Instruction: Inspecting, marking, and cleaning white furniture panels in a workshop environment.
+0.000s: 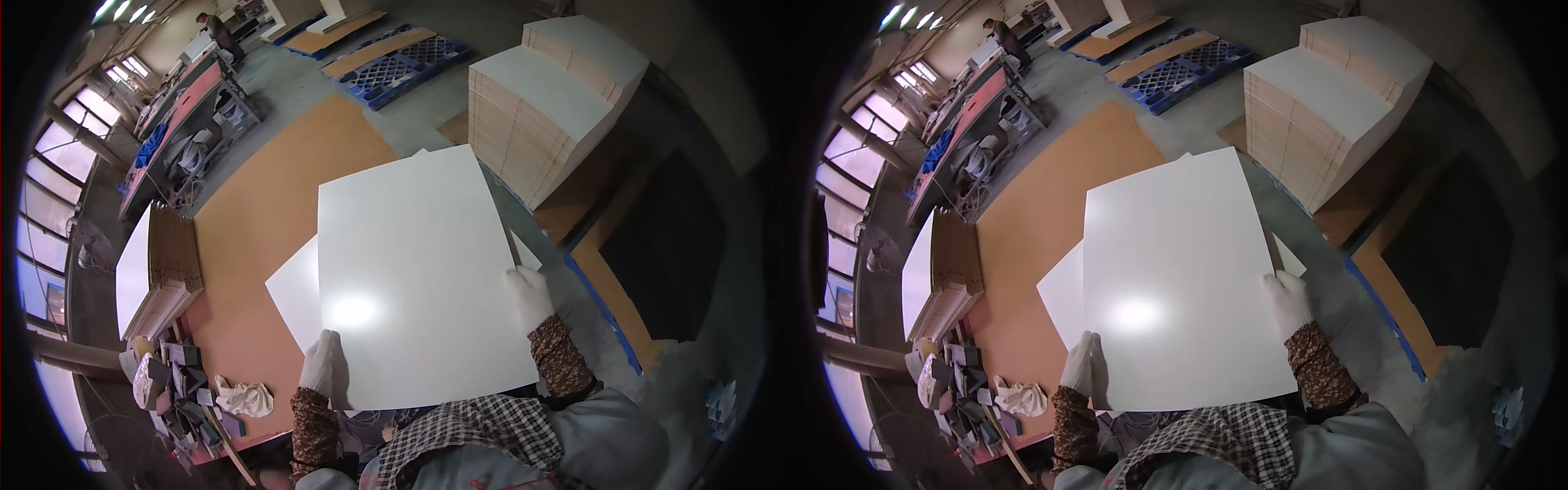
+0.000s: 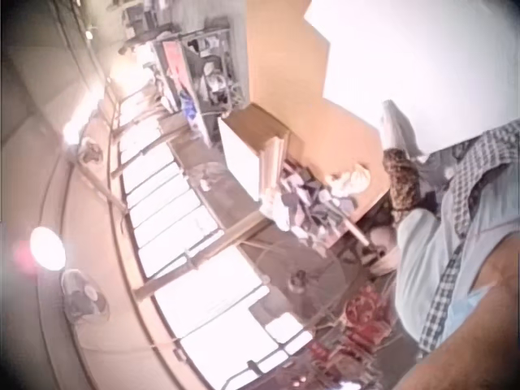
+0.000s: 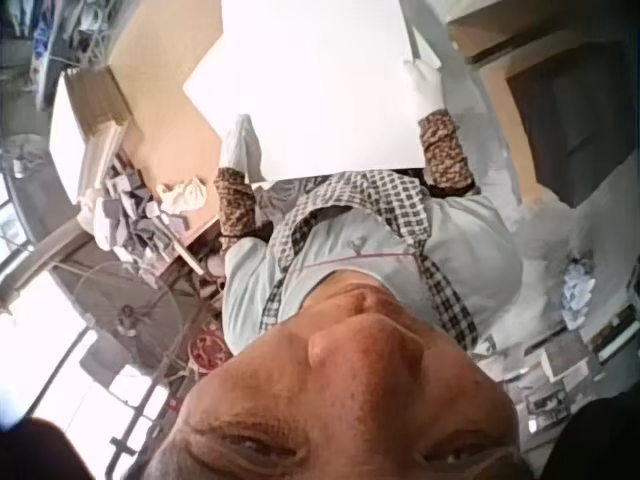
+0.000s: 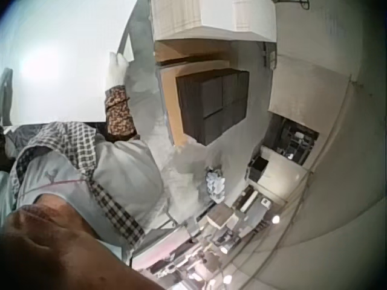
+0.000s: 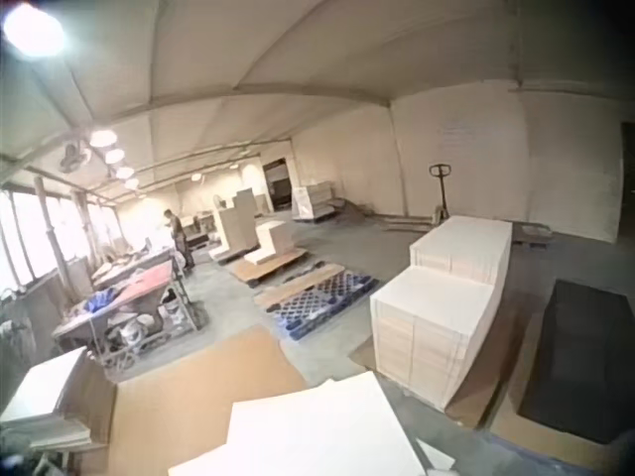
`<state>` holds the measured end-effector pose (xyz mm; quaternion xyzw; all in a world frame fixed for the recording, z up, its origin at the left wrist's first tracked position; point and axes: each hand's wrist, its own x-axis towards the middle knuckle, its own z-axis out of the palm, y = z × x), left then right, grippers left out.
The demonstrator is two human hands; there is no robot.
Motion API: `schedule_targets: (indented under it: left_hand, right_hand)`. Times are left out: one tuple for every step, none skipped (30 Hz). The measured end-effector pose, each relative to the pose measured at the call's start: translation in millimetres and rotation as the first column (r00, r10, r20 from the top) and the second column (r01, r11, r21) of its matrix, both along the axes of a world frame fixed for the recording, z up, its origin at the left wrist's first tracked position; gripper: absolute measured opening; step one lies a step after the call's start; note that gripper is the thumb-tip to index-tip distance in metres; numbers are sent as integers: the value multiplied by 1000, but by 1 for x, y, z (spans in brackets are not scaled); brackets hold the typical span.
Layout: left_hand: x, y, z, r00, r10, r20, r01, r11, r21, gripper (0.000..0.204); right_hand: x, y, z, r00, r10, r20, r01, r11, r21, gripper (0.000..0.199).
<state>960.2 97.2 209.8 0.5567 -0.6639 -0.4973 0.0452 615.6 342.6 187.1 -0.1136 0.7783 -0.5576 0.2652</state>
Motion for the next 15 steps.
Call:
schedule_targets:
  left_hand:
    - [12, -5, -4, 996, 39, -85, -30, 994, 103, 62]
    - [25, -10, -8, 983, 87, -163, -52, 976, 210, 62]
    - [39, -12, -9, 982, 81, -171, -42, 974, 222, 62]
    - [53, -12, -6, 974, 98, -205, -29, 949, 314, 60]
    - [68, -11, -7, 963, 121, -240, -14, 914, 405, 59]
    - [84, -10, -11, 952, 148, -269, 3, 871, 491, 58]
    - [107, -8, -29, 867, 295, -402, -26, 832, 554, 49]
    - [97, -1, -9, 865, 297, -403, -21, 825, 564, 49]
    - [90, 9, 15, 810, 352, -469, -9, 807, 591, 47]
    - [87, 17, 34, 743, 410, -528, -3, 792, 611, 45]
    - [100, 9, 13, 721, 420, -551, 10, 789, 614, 40]
    - [110, 6, -2, 718, 428, -550, 4, 787, 617, 40]
    - [122, 3, -15, 628, 476, -616, -5, 793, 609, 37]
    - [130, -1, -26, 532, 513, -674, -10, 800, 600, 35]
    - [135, -6, -38, 474, 547, -690, -53, 800, 598, 30]
  right_hand:
    - [11, 0, 6, 999, -22, 24, 21, 1000, 10, 35]
    - [19, -1, 7, 999, -33, 11, 33, 999, 20, 35]
    - [25, 0, 5, 998, -49, 26, 49, 999, -13, 34]
    - [32, 1, 4, 997, -63, 42, 64, 997, -45, 34]
    - [37, 1, 4, 991, -83, 108, 91, 993, -70, 34]
    - [42, 0, 4, 992, -85, 97, 91, 994, -58, 34]
    - [49, -3, 4, 988, -69, 135, 82, 993, -88, 29]
    - [52, -5, 2, 984, -62, 170, 82, 990, -115, 26]
    - [55, -7, -3, 984, -64, 165, 82, 991, -104, 26]
    - [58, -11, -6, 969, -76, 236, 116, 980, -162, 26]
    - [61, -14, -9, 948, -82, 309, 154, 964, -217, 27]
    - [63, -18, -12, 948, -76, 309, 147, 966, -214, 27]
    - [68, -26, -15, 936, -85, 342, 161, 966, -201, 28]
    - [74, -32, -14, 922, -100, 374, 181, 966, -187, 30]
    - [78, -35, -9, 921, -94, 379, 175, 967, -186, 30]
